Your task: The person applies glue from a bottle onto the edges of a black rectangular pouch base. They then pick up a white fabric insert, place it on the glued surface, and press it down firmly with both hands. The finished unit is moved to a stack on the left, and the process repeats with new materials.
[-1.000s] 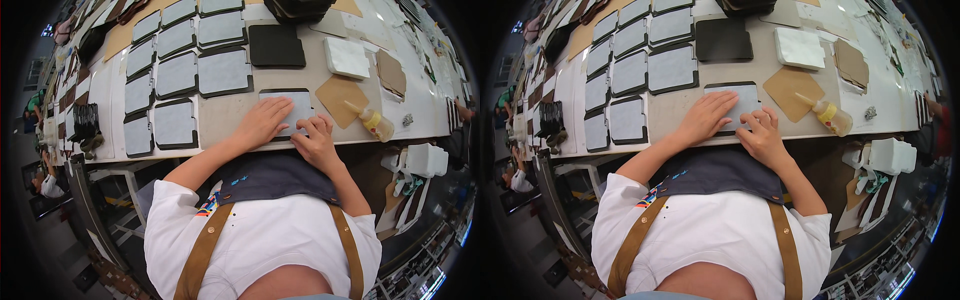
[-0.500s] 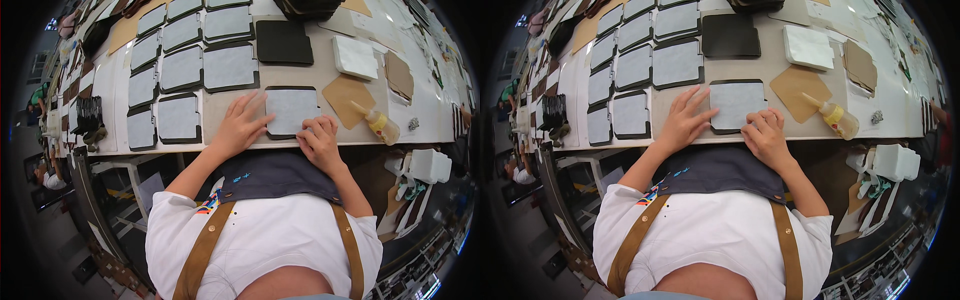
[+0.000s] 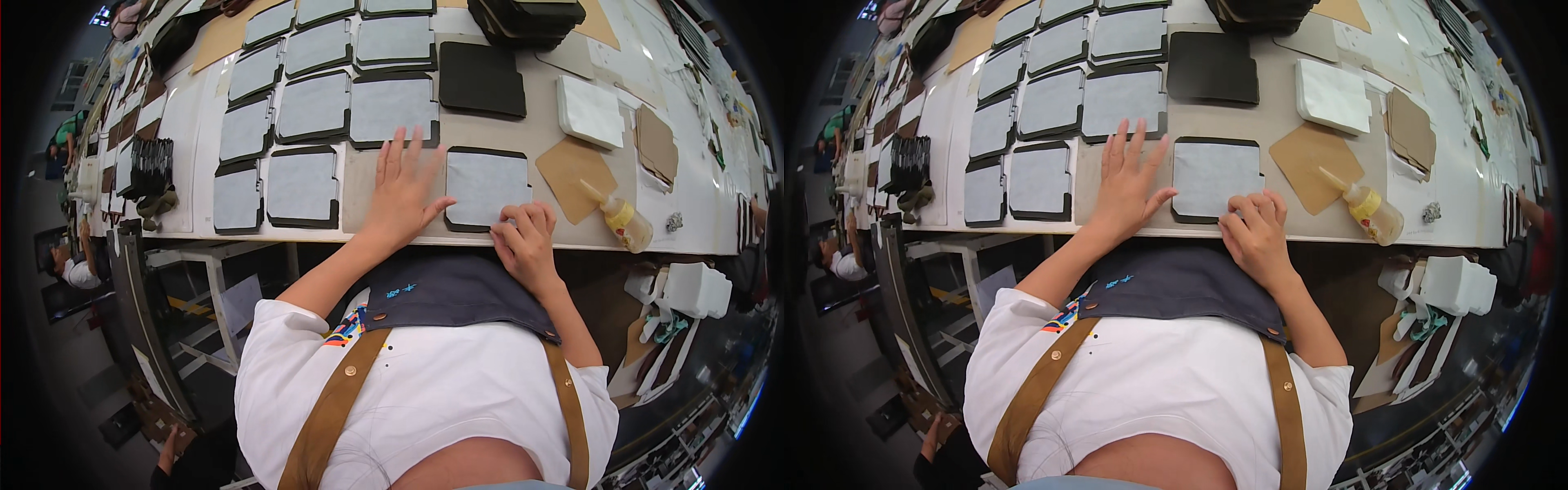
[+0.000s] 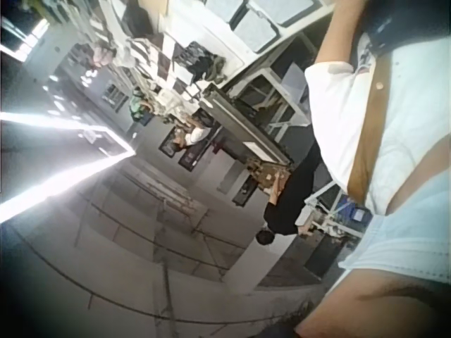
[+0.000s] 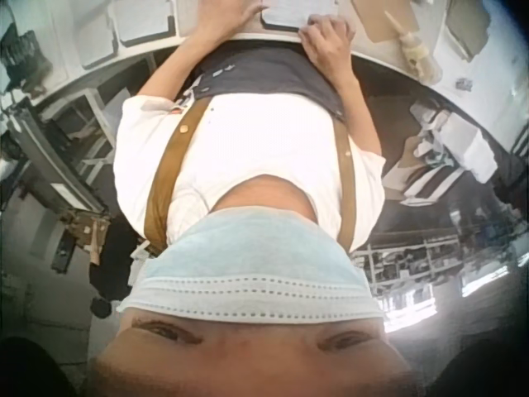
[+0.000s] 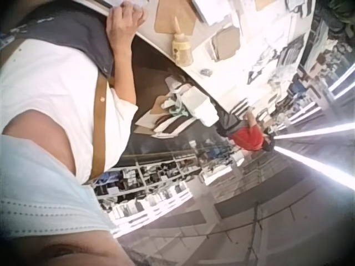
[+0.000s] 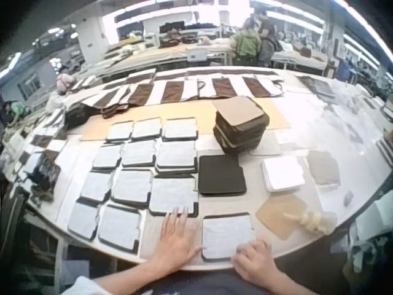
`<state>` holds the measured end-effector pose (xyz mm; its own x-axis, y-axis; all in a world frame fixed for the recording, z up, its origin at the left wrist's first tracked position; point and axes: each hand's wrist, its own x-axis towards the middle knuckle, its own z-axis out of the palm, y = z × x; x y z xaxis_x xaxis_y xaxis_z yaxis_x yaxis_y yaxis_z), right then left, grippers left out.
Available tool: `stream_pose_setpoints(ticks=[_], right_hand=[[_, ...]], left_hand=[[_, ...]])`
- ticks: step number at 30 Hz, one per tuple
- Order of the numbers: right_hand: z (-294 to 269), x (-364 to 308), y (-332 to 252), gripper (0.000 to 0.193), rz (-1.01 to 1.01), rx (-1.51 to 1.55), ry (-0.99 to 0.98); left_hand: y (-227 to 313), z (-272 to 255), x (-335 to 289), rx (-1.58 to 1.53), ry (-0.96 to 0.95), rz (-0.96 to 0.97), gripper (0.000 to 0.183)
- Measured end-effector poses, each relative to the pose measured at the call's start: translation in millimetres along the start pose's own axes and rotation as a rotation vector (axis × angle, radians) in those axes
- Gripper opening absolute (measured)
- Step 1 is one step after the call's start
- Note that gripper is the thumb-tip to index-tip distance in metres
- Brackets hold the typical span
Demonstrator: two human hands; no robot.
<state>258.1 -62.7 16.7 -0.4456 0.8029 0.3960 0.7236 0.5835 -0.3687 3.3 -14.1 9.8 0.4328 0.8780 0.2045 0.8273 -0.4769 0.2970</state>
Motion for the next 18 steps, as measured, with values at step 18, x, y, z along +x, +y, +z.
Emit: stream_pose_setpoints(ticks=[18], right_hand=[[-10.2, 2.0, -4.0, 0.026, 0.011, 0.094, 0.166]], left_hand=[[-0.9, -11.7, -16.0, -0.968, -0.11, -0.527, 0.035]])
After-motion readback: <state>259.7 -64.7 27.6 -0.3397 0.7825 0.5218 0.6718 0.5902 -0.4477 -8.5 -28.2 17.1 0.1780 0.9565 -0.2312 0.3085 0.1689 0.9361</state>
